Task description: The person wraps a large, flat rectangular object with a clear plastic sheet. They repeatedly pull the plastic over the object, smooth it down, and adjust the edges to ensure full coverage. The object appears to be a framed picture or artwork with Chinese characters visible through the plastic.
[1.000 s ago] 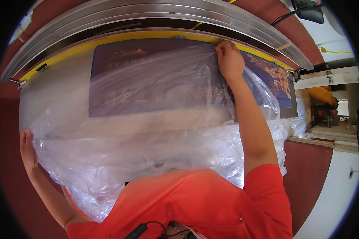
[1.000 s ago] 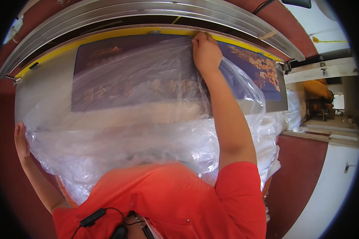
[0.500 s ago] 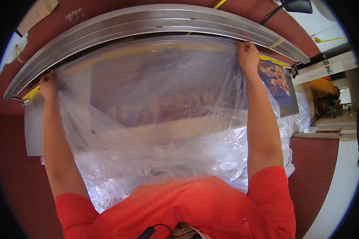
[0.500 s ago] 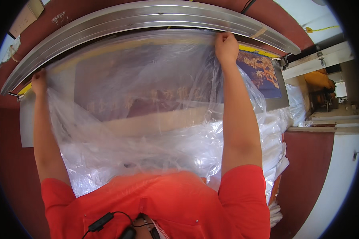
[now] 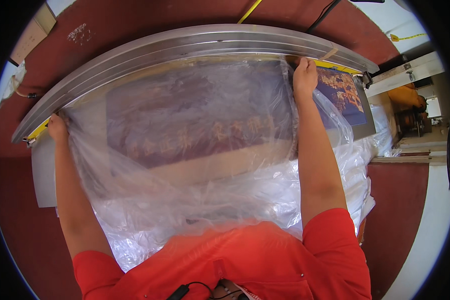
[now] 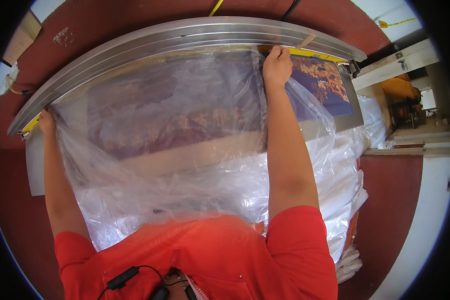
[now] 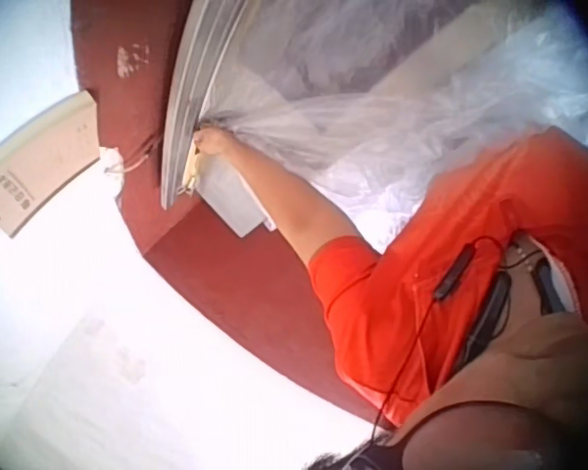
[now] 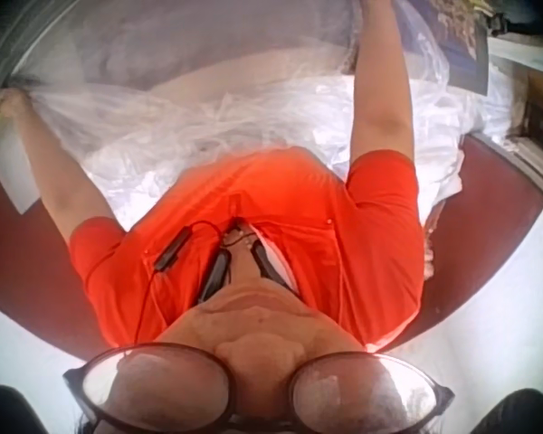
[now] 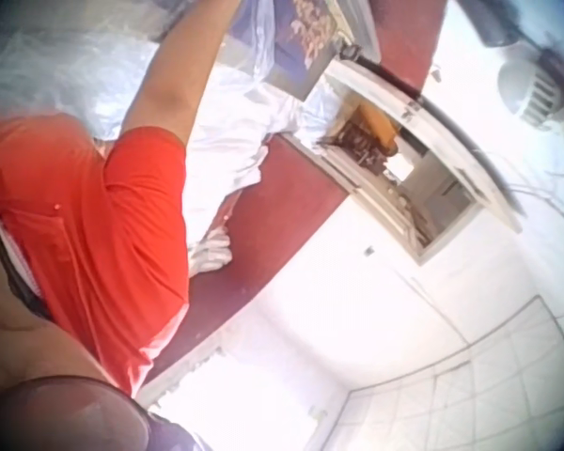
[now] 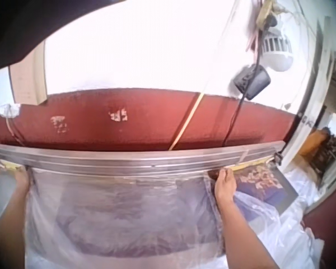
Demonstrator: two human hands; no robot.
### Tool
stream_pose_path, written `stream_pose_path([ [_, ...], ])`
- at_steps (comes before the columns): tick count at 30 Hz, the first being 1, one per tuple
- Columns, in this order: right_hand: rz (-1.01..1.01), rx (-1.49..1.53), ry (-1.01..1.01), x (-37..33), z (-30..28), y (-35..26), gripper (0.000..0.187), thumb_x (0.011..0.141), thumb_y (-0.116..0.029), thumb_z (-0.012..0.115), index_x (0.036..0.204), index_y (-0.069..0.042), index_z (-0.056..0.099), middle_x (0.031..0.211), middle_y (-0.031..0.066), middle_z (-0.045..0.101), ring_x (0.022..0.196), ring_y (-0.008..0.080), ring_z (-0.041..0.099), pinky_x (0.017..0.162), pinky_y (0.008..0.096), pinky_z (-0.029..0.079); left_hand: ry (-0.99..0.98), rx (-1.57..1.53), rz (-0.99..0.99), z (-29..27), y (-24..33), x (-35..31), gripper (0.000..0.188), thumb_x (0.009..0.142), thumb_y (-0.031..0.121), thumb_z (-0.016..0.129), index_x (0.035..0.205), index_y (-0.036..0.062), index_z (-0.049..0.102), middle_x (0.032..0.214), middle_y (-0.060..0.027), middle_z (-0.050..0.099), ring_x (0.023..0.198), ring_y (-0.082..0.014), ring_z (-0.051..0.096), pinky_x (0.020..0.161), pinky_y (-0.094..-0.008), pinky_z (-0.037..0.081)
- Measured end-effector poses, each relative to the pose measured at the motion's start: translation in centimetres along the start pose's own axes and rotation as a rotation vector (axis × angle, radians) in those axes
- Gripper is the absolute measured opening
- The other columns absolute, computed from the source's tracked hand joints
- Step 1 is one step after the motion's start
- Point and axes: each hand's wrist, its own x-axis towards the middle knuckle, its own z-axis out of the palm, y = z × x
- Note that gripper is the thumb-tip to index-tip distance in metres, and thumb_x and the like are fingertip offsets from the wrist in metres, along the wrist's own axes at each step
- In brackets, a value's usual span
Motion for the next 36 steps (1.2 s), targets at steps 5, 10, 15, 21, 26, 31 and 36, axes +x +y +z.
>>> stream_pose_path([
  [5,-0.026,-0.044,-0.323,0.6,-1.4,-0.5,0.042,0.072,-0.042,0.048,0.080,-0.003,0.059,0.080,0.0151,0.059,0.080,0.0279,0.055,0.074,0.0332,0.040,-0.097,0.096,0.201,-0.6,1.0,-1.1,0.032,0.081,0.028,0.040,0.082,0.0002,0.056,0.068,-0.0066,0.056,0.057,-0.0170,0.052,0.054,-0.0260,0.042],
  [10,-0.125,-0.136,-0.494,1.0,-0.9,-0.5,0.046,0.070,-0.046,0.052,0.078,-0.002,0.060,0.076,0.0132,0.059,0.075,0.0245,0.056,0.069,0.0316,0.041,-0.428,-0.684,-0.142,-2.0,3.6,-3.2,0.025,0.082,0.029,0.045,0.082,0.0059,0.054,0.072,0.0021,0.051,0.065,-0.0107,0.047,0.057,-0.0239,0.039],
  [15,-0.195,0.314,-0.523,-0.8,0.2,-1.2,0.029,0.078,-0.030,0.052,0.072,-0.001,0.053,0.060,0.0045,0.054,0.056,0.0112,0.048,0.056,0.0246,0.039,-0.269,-0.287,0.104,-3.9,7.1,-5.8,0.023,0.083,0.028,0.046,0.080,0.0060,0.053,0.065,0.0047,0.042,0.057,-0.0055,0.036,0.050,-0.0203,0.030],
  [21,0.156,0.628,-0.631,-2.7,-5.0,-2.4,0.030,0.082,-0.029,0.048,0.066,-0.003,0.050,0.054,-0.0012,0.047,0.046,0.0058,0.041,0.044,0.0197,0.033,-0.226,-0.170,0.072,-8.1,5.2,-9.7,0.023,0.083,0.029,0.045,0.076,0.0082,0.053,0.060,0.0065,0.037,0.050,-0.0022,0.029,0.043,-0.0186,0.023],
  [26,-0.148,0.172,-0.354,-0.5,-1.3,-1.4,0.031,0.079,-0.031,0.050,0.067,-0.002,0.051,0.051,0.0036,0.050,0.047,0.0116,0.048,0.047,0.0251,0.037,-0.236,-0.079,0.214,-5.5,4.7,-8.3,0.027,0.083,0.031,0.045,0.069,0.0089,0.052,0.054,0.0071,0.036,0.046,-0.0010,0.028,0.039,-0.0192,0.022],
  [31,-0.126,-0.164,-0.209,0.6,0.6,-2.9,0.034,0.073,-0.038,0.055,0.067,-0.005,0.055,0.062,0.0082,0.057,0.058,0.0231,0.055,0.057,0.0312,0.042,0.045,0.069,0.366,-1.2,3.6,-4.2,0.035,0.081,0.037,0.045,0.079,0.0041,0.056,0.059,-0.0063,0.051,0.054,-0.0158,0.046,0.052,-0.0267,0.037],
  [36,-0.096,-0.126,-0.186,0.0,0.1,-2.1,0.033,0.072,-0.037,0.056,0.069,-0.005,0.055,0.066,0.0121,0.057,0.063,0.0285,0.055,0.061,0.0333,0.042,-0.059,0.133,0.274,-1.0,2.8,-3.9,0.035,0.081,0.036,0.045,0.085,0.0029,0.056,0.066,-0.0153,0.055,0.062,-0.0270,0.051,0.061,-0.0323,0.039],
])
